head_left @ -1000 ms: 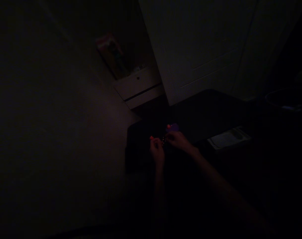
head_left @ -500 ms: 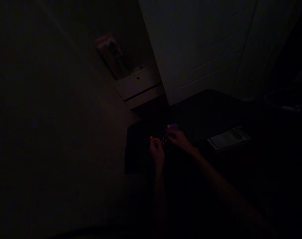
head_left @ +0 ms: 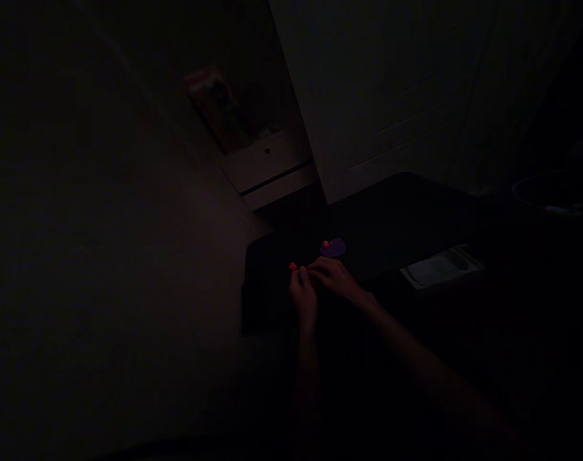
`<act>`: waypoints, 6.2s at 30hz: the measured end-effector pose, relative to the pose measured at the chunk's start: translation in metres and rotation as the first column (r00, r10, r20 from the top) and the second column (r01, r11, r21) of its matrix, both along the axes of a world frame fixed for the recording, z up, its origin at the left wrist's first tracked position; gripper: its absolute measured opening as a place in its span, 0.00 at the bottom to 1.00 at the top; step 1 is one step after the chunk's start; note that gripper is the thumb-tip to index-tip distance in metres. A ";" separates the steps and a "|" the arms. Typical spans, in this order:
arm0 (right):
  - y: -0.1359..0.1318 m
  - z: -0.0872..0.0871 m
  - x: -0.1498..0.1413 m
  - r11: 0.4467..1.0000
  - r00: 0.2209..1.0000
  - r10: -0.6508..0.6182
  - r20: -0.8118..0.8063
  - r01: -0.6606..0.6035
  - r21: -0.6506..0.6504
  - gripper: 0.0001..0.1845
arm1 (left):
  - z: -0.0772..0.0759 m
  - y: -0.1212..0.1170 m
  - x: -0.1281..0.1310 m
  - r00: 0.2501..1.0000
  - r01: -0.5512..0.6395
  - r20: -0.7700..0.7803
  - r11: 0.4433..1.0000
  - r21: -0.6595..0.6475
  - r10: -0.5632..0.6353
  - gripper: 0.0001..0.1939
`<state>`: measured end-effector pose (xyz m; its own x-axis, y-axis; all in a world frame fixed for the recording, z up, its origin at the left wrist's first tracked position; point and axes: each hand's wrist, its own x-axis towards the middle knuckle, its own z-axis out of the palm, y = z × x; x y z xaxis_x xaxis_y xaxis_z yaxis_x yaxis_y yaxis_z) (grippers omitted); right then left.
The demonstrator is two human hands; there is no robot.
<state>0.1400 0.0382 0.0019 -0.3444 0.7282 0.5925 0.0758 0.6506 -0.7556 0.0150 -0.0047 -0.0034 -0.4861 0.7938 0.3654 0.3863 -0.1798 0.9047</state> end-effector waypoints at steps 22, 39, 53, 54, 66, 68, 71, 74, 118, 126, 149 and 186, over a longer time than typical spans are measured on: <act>0.006 -0.014 -0.003 0.997 0.992 -0.058 0.113 0.062 -0.035 0.07 | -0.002 0.001 0.003 0.994 0.033 0.100 0.999 -0.003 -0.033 0.19; 0.002 -0.014 -0.007 0.992 0.984 -0.113 0.139 0.120 -0.046 0.07 | -0.006 0.003 -0.001 0.997 0.054 0.051 0.998 -0.035 -0.052 0.10; 0.015 -0.010 -0.001 0.919 0.930 -0.345 -0.127 0.307 -0.247 0.19 | -0.005 0.000 0.003 0.993 0.042 0.115 0.999 -0.034 -0.038 0.15; 0.015 -0.010 -0.001 0.921 0.930 -0.342 -0.133 0.303 -0.246 0.19 | -0.004 0.000 0.003 0.993 0.041 0.113 0.998 -0.037 -0.037 0.16; 0.015 -0.007 0.003 0.931 0.944 -0.308 -0.115 0.274 -0.240 0.23 | -0.006 0.001 0.002 0.992 0.050 0.118 0.998 -0.028 -0.046 0.14; 0.016 -0.008 0.004 0.937 0.948 -0.295 -0.116 0.263 -0.230 0.25 | -0.006 0.001 0.002 0.992 0.048 0.120 0.998 -0.030 -0.044 0.15; 0.017 -0.010 0.003 0.935 0.947 -0.295 -0.125 0.259 -0.244 0.27 | -0.006 0.001 0.002 0.991 0.052 0.125 0.998 -0.027 -0.048 0.16; 0.018 -0.012 0.001 0.926 0.940 -0.307 -0.148 0.260 -0.272 0.27 | -0.006 0.001 0.002 0.991 0.052 0.123 0.998 -0.025 -0.048 0.15; 0.015 -0.008 -0.001 0.937 0.955 -0.269 -0.125 0.229 -0.263 0.13 | -0.004 0.001 0.002 0.992 0.056 0.117 0.998 -0.014 -0.054 0.14; 0.019 -0.015 -0.001 0.932 0.956 -0.260 -0.138 0.211 -0.295 0.17 | -0.006 0.001 0.003 0.988 0.065 0.139 0.998 0.003 -0.065 0.15; 0.012 -0.008 0.000 0.927 0.952 -0.289 -0.103 0.251 -0.278 0.11 | -0.005 -0.001 0.002 0.991 0.068 0.115 0.998 -0.015 -0.066 0.14; 0.010 -0.004 0.000 0.916 0.941 -0.314 -0.129 0.265 -0.303 0.18 | -0.003 -0.001 0.002 0.995 0.062 0.085 0.998 -0.013 -0.061 0.12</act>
<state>0.1400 0.0479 -0.0022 -0.0050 0.9236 0.3834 0.0827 0.3825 -0.9203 0.0170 -0.0056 -0.0062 -0.4649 0.8284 0.3123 0.2969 -0.1865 0.9365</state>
